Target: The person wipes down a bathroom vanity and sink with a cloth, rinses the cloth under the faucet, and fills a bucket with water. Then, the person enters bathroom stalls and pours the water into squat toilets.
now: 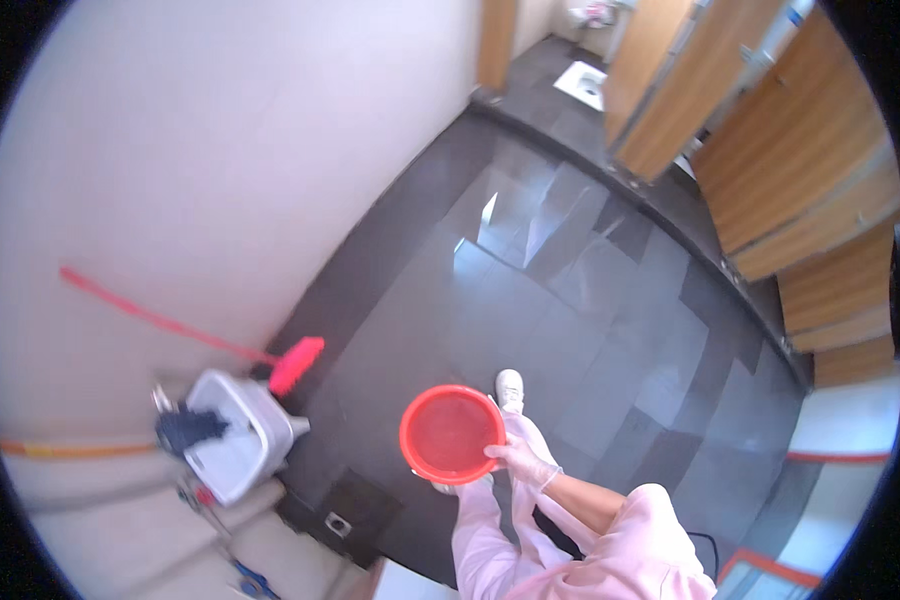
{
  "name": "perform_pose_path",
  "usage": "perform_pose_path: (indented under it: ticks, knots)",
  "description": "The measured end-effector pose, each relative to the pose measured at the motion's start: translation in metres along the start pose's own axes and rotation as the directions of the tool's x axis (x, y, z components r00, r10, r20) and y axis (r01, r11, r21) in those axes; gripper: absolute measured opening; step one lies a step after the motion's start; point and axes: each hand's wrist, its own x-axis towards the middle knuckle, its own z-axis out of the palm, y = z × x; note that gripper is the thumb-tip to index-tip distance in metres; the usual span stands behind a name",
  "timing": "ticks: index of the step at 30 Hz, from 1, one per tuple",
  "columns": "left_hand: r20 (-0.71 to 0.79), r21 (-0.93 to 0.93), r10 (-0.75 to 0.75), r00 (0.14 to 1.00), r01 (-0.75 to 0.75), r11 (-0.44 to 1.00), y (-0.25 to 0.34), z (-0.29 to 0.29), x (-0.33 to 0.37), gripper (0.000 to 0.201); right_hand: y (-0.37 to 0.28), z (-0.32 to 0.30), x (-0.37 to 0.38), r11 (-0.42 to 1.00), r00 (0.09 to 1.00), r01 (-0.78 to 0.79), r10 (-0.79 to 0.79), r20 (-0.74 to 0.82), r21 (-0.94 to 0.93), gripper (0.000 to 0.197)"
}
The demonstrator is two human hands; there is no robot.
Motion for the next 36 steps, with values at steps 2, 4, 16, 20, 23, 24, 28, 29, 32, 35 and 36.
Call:
perform_pose_path:
  ticks: [2, 4, 16, 20, 23, 24, 28, 29, 32, 35, 36]
  knots:
    - [-0.079, -0.05, 0.045, 0.996, -0.049, 0.998, 0.024, 0.014, 0.005, 0.086, -0.036, -0.029, -0.036, 0.997, 0.998, 0.064, -0.062, -0.025, 0.053, 0.035]
    - [-0.047, -0.098, 0.091, 0.995, -0.095, 0.991, 0.169, -0.026, 0.082, 0.083, -0.077, -0.055, -0.059, 0.986, 0.991, 0.117, -0.109, -0.074, 0.115, 0.035]
    - [-0.061, -0.344, 0.575, 0.816, -0.558, 0.755, 0.677, -0.25, 0.241, 0.062, -0.333, -0.231, -0.139, 0.932, 0.898, 0.331, -0.264, -0.352, 0.145, 0.025]
    - [0.125, -0.342, 0.595, 0.794, -0.528, 0.777, 0.778, -0.231, 0.227, 0.056, -0.427, -0.279, -0.115, 0.877, 0.837, 0.44, -0.324, -0.441, 0.191, 0.028]
    - [0.352, -0.284, 0.566, 0.746, -0.491, 0.824, 0.811, -0.183, 0.208, 0.052, -0.482, -0.302, -0.093, 0.844, 0.804, 0.496, -0.358, -0.475, 0.203, 0.028]
    - [0.427, -0.265, 0.548, 0.719, -0.48, 0.836, 0.824, -0.168, 0.2, 0.05, -0.514, -0.313, -0.09, 0.823, 0.79, 0.516, -0.352, -0.501, 0.235, 0.028]
    - [0.66, -0.166, 0.472, 0.585, -0.499, 0.851, 0.888, -0.112, 0.217, 0.045, -0.588, -0.362, -0.032, 0.777, 0.724, 0.564, -0.303, -0.619, 0.279, 0.028]
    - [0.704, -0.126, 0.437, 0.56, -0.507, 0.853, 0.896, -0.096, 0.237, 0.044, -0.589, -0.354, -0.007, 0.779, 0.732, 0.554, -0.285, -0.619, 0.296, 0.028]
    - [0.819, -0.035, 0.335, 0.467, -0.542, 0.84, 0.941, -0.064, 0.28, 0.041, -0.674, -0.366, 0.001, 0.692, 0.654, 0.644, -0.274, -0.705, 0.327, 0.03]
    - [0.784, -0.058, 0.419, 0.457, -0.62, 0.783, 1.051, -0.028, 0.363, 0.039, -0.736, -0.384, 0.045, 0.624, 0.628, 0.703, -0.318, -0.71, 0.342, 0.031]
    - [0.608, -0.334, 0.527, 0.594, -0.411, 0.848, 1.119, -0.021, 0.376, 0.046, -0.759, -0.395, 0.058, 0.633, 0.632, 0.695, -0.31, -0.71, 0.342, 0.032]
